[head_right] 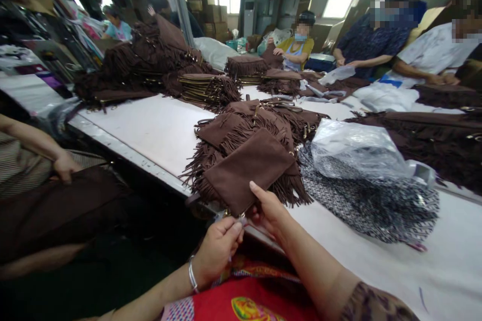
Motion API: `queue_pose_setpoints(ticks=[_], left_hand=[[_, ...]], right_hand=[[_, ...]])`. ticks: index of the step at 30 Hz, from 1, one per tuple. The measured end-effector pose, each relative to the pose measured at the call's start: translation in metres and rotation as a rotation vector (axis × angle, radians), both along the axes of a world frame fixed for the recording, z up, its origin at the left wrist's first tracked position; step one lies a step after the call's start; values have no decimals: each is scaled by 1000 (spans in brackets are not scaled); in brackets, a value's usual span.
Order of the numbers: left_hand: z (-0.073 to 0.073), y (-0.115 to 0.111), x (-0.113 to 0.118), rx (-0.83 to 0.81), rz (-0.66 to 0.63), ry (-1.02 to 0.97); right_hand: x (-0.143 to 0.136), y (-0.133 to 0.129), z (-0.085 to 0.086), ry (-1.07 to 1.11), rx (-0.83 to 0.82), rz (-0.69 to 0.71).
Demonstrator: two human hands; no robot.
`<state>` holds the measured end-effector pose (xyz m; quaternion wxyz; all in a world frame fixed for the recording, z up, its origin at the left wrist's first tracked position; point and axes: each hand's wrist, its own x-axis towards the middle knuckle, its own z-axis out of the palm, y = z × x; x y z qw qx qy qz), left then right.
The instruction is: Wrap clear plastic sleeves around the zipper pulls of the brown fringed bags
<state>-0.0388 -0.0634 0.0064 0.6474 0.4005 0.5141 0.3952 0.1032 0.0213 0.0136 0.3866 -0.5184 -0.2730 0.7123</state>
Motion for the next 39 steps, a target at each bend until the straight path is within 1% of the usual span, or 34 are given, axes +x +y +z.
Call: queue_pose_setpoints(ticks=[2, 4, 6, 9, 11, 13, 14, 15, 17, 18, 19, 20, 21, 22, 23, 24, 25, 26, 28, 29, 30, 31, 32, 34, 35, 37, 39], left_hand=[[8, -4, -4, 79, -63, 54], [16, -6, -9, 155, -123, 130], [25, -3, -15, 235, -166, 224], [40, 10, -21, 355, -169, 346], [48, 23, -22, 425, -145, 382], [50, 35, -20, 450, -116, 383], [48, 39, -18, 424, -94, 361], [43, 41, -14, 375, -67, 331], [30, 41, -6, 260, -9, 274], [23, 39, -2, 220, 13, 264], [16, 36, 2, 207, 24, 276], [11, 32, 4, 219, 27, 308], [8, 28, 6, 250, 21, 349], [5, 25, 6, 288, 13, 394], [4, 22, 6, 330, 3, 438], [4, 20, 6, 375, -8, 481], [3, 19, 6, 422, -18, 520], [2, 18, 6, 471, -24, 551], [-2, 17, 5, 578, -27, 591], [-4, 17, 4, 630, -25, 607], [-6, 16, 4, 675, -24, 625], [-8, 16, 3, 712, -27, 651], [-9, 15, 2, 741, -38, 685], [-12, 14, 0, 781, -63, 770], [-13, 13, -1, 795, -76, 808], [-16, 12, -3, 820, -89, 871], [-20, 12, -4, 840, -95, 912]], right_hand=[[4, 18, 4, 230, 4, -176], [10, 35, 9, 334, 55, -282], [17, 50, 18, 346, 90, -319], [24, 61, 41, 344, 181, -382], [27, 61, 56, 374, 309, -461], [29, 56, 64, 390, 430, -563], [31, 51, 64, 383, 463, -621], [33, 44, 59, 366, 469, -679], [38, 27, 41, 323, 384, -772], [41, 16, 30, 304, 308, -784], [43, 4, 18, 287, 220, -758], [45, -10, 8, 267, 129, -687], [46, -24, 0, 237, 41, -569], [46, -38, -5, 191, -28, -417], [46, -50, -7, 120, -66, -253], [45, -60, -6, 16, -62, -103], [43, -68, -3, -120, -3, 7], [41, -72, 1, -274, 116, 81], [38, -71, 11, -571, 483, 167], [36, -67, 15, -682, 678, 214], [35, -62, 19, -760, 850, 277], [34, -56, 21, -813, 981, 355], [32, -51, 23, -856, 1064, 433], [27, -42, 26, -961, 1119, 530], [24, -40, 27, -1028, 1108, 543], [16, -38, 28, -1166, 1043, 516], [9, -39, 28, -1252, 967, 471]])
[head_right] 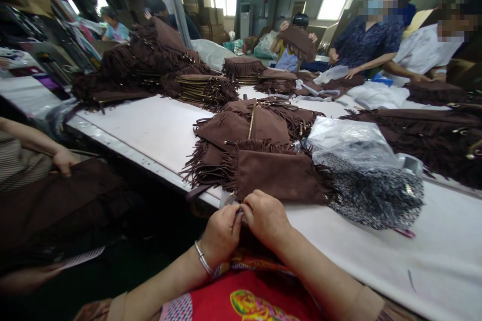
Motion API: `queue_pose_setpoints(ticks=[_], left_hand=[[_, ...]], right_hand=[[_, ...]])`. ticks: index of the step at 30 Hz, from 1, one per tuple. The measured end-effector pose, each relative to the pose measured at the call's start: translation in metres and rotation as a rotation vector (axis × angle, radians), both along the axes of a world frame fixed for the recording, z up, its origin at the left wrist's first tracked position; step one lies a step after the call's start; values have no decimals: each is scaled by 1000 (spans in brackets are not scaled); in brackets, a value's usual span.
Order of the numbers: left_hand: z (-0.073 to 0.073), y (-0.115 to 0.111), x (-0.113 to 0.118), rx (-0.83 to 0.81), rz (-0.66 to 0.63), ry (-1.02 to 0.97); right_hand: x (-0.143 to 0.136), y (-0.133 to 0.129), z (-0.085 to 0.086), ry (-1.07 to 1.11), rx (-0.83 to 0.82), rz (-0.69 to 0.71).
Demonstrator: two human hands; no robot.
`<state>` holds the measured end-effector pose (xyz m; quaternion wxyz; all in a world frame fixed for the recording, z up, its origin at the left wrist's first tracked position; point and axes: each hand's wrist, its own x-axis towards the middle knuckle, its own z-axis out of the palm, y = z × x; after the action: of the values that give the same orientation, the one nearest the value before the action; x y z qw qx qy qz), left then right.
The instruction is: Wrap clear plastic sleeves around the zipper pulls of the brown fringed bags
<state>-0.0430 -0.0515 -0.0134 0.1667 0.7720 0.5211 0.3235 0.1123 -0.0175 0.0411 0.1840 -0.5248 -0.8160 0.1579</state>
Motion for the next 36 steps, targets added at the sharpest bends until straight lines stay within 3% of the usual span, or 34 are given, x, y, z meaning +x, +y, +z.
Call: queue_pose_setpoints(ticks=[3, 8, 11, 13, 16, 18, 22, 27, 30, 33, 36], left_hand=[[-2, 0, 0, -3, -10, -10], [7, 1, 2, -171, -10, -159], [11, 2, 1, -277, 8, -224], [12, 3, 0, -312, 14, -264], [12, 3, 0, -311, 4, -288], [12, 3, 1, -294, 1, -285], [13, 0, 2, -270, 2, -247], [14, -1, 1, -332, -18, -262], [14, 1, 2, -512, -34, -384], [18, 5, 2, -911, -21, -658], [24, 10, 0, -1307, -87, -944]], right_hand=[[-7, -2, -5, 59, -67, -86], [-3, -4, -22, 395, -341, -307], [9, -5, -25, 476, -336, -373], [17, -7, -20, 442, -210, -269], [23, -9, -8, 304, -37, 68], [22, -8, -3, 148, 37, 220], [13, -5, -4, -166, 171, 305], [11, -2, -11, -294, 270, 388], [16, -2, -15, -299, 323, 439], [22, -2, -19, -278, 365, 480], [25, -2, -21, -216, 399, 481]])
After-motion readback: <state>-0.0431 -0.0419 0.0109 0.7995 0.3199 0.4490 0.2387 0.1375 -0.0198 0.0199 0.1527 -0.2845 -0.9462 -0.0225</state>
